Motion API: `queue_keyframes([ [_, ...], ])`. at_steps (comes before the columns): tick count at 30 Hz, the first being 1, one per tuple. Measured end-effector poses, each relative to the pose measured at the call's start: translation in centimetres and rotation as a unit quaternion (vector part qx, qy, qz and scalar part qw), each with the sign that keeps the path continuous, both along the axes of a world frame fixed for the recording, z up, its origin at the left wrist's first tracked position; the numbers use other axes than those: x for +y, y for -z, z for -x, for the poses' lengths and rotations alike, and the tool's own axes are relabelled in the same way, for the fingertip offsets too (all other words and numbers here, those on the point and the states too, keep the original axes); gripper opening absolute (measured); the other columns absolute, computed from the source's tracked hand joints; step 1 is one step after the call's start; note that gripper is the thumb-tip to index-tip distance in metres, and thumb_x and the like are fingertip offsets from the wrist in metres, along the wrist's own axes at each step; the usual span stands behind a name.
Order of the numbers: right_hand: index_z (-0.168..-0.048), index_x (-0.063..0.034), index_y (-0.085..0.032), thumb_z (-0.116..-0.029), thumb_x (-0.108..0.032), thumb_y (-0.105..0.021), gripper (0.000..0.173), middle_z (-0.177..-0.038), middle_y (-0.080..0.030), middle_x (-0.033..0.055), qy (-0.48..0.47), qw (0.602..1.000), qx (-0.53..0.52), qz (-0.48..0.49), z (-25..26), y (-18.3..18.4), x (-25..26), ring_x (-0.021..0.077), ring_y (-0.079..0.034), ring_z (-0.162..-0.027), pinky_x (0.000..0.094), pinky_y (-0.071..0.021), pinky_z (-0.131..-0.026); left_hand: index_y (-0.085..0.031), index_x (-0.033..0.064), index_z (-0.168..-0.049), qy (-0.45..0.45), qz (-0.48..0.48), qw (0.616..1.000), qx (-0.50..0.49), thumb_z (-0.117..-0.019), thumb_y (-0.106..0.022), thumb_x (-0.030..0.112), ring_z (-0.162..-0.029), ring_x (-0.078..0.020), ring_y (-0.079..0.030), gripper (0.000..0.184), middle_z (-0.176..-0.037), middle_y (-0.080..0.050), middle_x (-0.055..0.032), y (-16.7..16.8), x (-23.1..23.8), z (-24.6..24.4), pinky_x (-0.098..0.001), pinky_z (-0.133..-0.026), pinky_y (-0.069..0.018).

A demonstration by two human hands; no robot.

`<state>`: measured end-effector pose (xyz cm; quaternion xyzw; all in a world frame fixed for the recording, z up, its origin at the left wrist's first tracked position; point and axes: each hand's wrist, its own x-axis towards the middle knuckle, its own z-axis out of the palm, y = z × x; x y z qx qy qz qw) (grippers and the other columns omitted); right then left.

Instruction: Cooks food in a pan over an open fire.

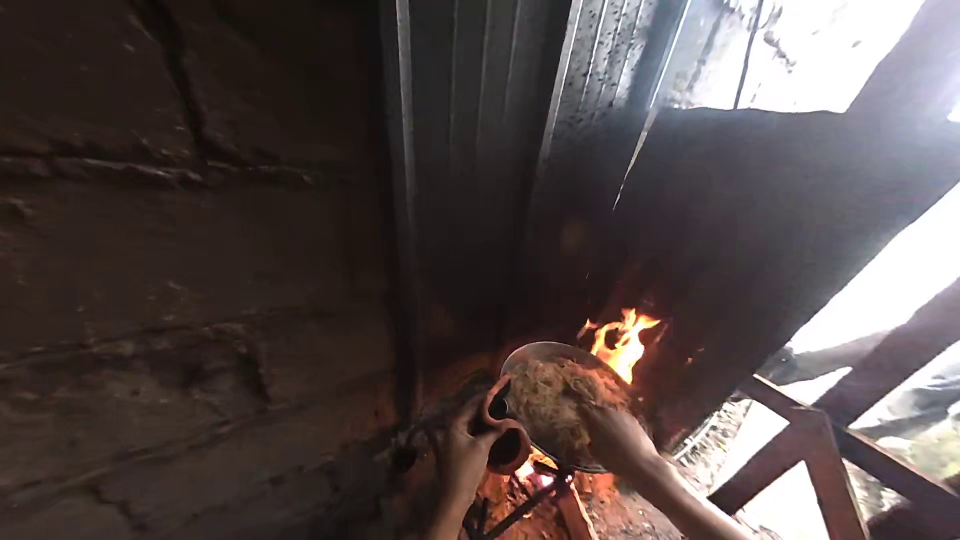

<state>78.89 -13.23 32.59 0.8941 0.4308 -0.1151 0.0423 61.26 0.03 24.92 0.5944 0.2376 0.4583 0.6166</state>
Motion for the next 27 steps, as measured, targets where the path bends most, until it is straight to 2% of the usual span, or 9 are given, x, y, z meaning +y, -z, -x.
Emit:
queue_keyframes([
  [2, -0.145, -0.0133, -0.057, -0.0953, -0.012, -0.062, 0.050, -0.131, -0.064, 0.0259, -0.006, 1.000, 0.010, -0.005, -1.3, 0.3, 0.2, 0.0488, -0.062, -0.119, 0.0681, -0.0494, -0.096, -0.069, -0.0019, -0.119, 0.002, 0.003, 1.000, -0.003, -0.0805, -0.077, -0.007, -0.105, -0.0085, -0.068, 0.040, -0.115, -0.072, -0.0078, -0.2, -0.1, 0.1, -0.0253, -0.093, -0.0564],
  [5, -0.131, -0.0123, -0.066, -0.0954, -0.015, -0.062, 0.035, -0.122, -0.068, 0.0251, 0.011, 1.000, -0.003, -0.022, -3.0, -2.7, -1.4, 0.0484, -0.063, -0.116, 0.0704, -0.0492, -0.092, -0.069, -0.0022, -0.120, 0.008, -0.004, 1.000, -0.009, -0.0799, -0.078, -0.008, -0.106, -0.0084, -0.067, 0.041, -0.116, -0.072, -0.0081, -0.1, 0.0, 0.1, -0.0252, -0.094, -0.0563],
  [9, -0.132, -0.0146, -0.067, -0.0981, -0.020, -0.061, 0.035, -0.124, -0.069, 0.0226, 0.093, 0.991, -0.057, -0.076, -3.2, -6.2, -2.9, 0.0458, -0.065, -0.117, 0.0678, -0.0501, -0.092, -0.070, -0.0008, -0.120, -0.007, -0.002, 1.000, 0.000, -0.0785, -0.080, -0.006, -0.106, -0.0088, -0.068, 0.043, -0.116, -0.073, -0.0074, 0.1, 0.1, 0.0, -0.0259, -0.094, -0.0568],
  [12, -0.131, -0.0081, -0.066, -0.0984, -0.020, -0.061, 0.035, -0.125, -0.067, 0.0259, 0.116, 0.989, -0.017, -0.089, -3.3, -3.7, -1.7, 0.0483, -0.063, -0.117, 0.0686, -0.0504, -0.093, -0.070, -0.0013, -0.119, -0.007, -0.007, 1.000, -0.002, -0.0784, -0.079, -0.008, -0.105, -0.0080, -0.068, 0.042, -0.115, -0.072, -0.0069, 0.0, 0.0, 0.1, -0.0255, -0.093, -0.0567],
  [14, -0.129, -0.0051, -0.066, -0.0993, -0.025, -0.064, 0.036, -0.124, -0.067, 0.0268, 0.059, 0.993, 0.040, -0.095, -3.6, 0.5, -0.4, 0.0483, -0.063, -0.117, 0.0691, -0.0497, -0.095, -0.070, -0.0018, -0.118, -0.007, -0.009, 1.000, -0.013, -0.0782, -0.078, -0.008, -0.105, -0.0066, -0.067, 0.041, -0.115, -0.073, -0.0062, -0.1, -0.2, 0.0, -0.0242, -0.094, -0.0560],
  [16, -0.124, -0.0080, -0.066, -0.1010, -0.032, -0.061, 0.034, -0.122, -0.068, 0.0235, 0.020, 0.997, 0.049, -0.056, -3.2, 2.5, 0.5, 0.0452, -0.065, -0.116, 0.0678, -0.0505, -0.094, -0.070, -0.0018, -0.118, -0.009, -0.011, 1.000, -0.019, -0.0777, -0.078, -0.009, -0.105, -0.0060, -0.067, 0.041, -0.114, -0.073, -0.0058, 0.0, -0.3, 0.0, -0.0234, -0.093, -0.0559],
  [20, -0.131, -0.0102, -0.067, -0.0997, -0.022, -0.060, 0.034, -0.126, -0.067, 0.0253, 0.028, 0.999, 0.019, -0.032, -4.7, -2.0, -1.4, 0.0478, -0.062, -0.119, 0.0699, -0.0481, -0.096, -0.069, -0.0036, -0.119, -0.002, -0.008, 1.000, -0.017, -0.0786, -0.077, -0.010, -0.103, -0.0079, -0.068, 0.042, -0.114, -0.072, -0.0082, 0.0, -0.2, 0.0, -0.0246, -0.092, -0.0571],
  [24, -0.127, -0.0101, -0.069, -0.1014, -0.030, -0.060, 0.033, -0.123, -0.069, 0.0225, 0.020, 1.000, -0.016, 0.002, -4.9, -7.1, -4.4, 0.0445, -0.063, -0.119, 0.0677, -0.0478, -0.098, -0.068, -0.0037, -0.120, -0.004, 0.000, 1.000, -0.006, -0.0795, -0.077, -0.009, -0.103, -0.0076, -0.068, 0.042, -0.114, -0.072, -0.0090, -0.1, -0.2, 0.0, -0.0248, -0.092, -0.0569],
  [27, -0.121, -0.0086, -0.071, -0.1021, -0.027, -0.060, 0.028, -0.118, -0.070, 0.0220, -0.015, 1.000, -0.008, 0.026, -4.1, -8.8, -6.3, 0.0438, -0.064, -0.116, 0.0670, -0.0476, -0.097, -0.068, -0.0045, -0.119, -0.010, -0.005, 1.000, -0.009, -0.0784, -0.076, -0.011, -0.103, -0.0070, -0.068, 0.041, -0.113, -0.072, -0.0087, 0.0, -0.3, 0.0, -0.0244, -0.092, -0.0564],
])
